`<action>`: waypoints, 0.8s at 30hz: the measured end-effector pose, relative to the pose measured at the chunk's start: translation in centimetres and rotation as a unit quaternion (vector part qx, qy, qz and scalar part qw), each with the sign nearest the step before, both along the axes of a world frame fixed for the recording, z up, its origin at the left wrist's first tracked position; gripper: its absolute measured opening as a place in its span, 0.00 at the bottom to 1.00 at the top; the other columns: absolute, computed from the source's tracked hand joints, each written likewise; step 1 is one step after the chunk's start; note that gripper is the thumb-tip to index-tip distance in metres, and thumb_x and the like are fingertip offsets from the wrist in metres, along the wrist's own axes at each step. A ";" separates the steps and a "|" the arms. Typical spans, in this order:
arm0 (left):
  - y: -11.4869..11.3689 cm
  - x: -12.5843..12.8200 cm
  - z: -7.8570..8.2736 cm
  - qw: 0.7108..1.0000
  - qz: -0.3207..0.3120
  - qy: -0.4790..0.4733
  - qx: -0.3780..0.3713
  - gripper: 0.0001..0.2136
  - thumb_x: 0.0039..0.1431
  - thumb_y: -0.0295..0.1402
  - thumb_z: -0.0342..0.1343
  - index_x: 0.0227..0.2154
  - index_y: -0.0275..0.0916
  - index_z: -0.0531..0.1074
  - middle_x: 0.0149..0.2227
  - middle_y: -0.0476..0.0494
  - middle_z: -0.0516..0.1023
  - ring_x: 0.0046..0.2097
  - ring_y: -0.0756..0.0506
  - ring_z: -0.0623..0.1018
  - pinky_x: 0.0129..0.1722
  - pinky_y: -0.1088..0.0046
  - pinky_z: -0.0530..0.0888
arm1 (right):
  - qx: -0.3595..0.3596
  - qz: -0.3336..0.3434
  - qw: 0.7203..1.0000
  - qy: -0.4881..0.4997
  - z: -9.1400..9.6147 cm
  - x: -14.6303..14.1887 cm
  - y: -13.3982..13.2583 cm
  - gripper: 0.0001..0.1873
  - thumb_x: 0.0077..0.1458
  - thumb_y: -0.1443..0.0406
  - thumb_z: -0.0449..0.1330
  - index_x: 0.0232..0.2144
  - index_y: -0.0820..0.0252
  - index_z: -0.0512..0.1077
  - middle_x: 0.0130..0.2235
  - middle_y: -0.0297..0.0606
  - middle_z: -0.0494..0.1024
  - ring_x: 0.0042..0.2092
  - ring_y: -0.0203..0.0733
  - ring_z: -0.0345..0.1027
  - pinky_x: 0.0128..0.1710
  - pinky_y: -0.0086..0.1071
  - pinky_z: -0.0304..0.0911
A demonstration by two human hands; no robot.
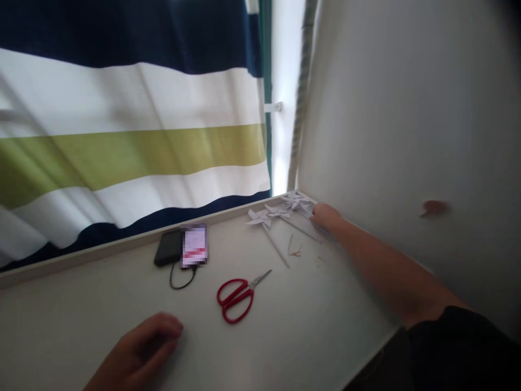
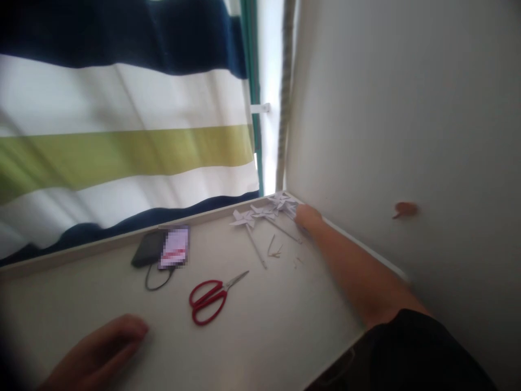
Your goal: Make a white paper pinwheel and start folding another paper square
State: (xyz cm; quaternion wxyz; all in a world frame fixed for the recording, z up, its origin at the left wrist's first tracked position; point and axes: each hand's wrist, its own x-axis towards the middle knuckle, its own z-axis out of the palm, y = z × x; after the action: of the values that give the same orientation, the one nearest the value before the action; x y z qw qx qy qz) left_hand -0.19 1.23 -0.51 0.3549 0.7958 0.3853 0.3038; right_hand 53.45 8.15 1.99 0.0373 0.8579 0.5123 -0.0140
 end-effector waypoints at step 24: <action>-0.9 -0.6 0.4 0.995 -0.079 0.053 0.004 0.04 0.60 0.28 0.53 0.37 0.37 0.72 0.39 0.42 0.75 0.41 0.46 0.75 0.42 0.70 0.71 | -0.003 0.076 0.997 -0.024 -0.8 1.5 0.4 0.27 0.61 0.56 0.51 0.40 0.82 0.73 0.42 0.64 0.74 0.47 0.55 0.69 0.35 0.40 0.54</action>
State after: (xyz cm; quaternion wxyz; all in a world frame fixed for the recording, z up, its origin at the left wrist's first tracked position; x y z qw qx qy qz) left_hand -0.77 0.34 -0.11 0.3537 0.8403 0.3381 0.2333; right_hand 54.93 8.53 1.15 0.0535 0.8162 0.5753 0.0078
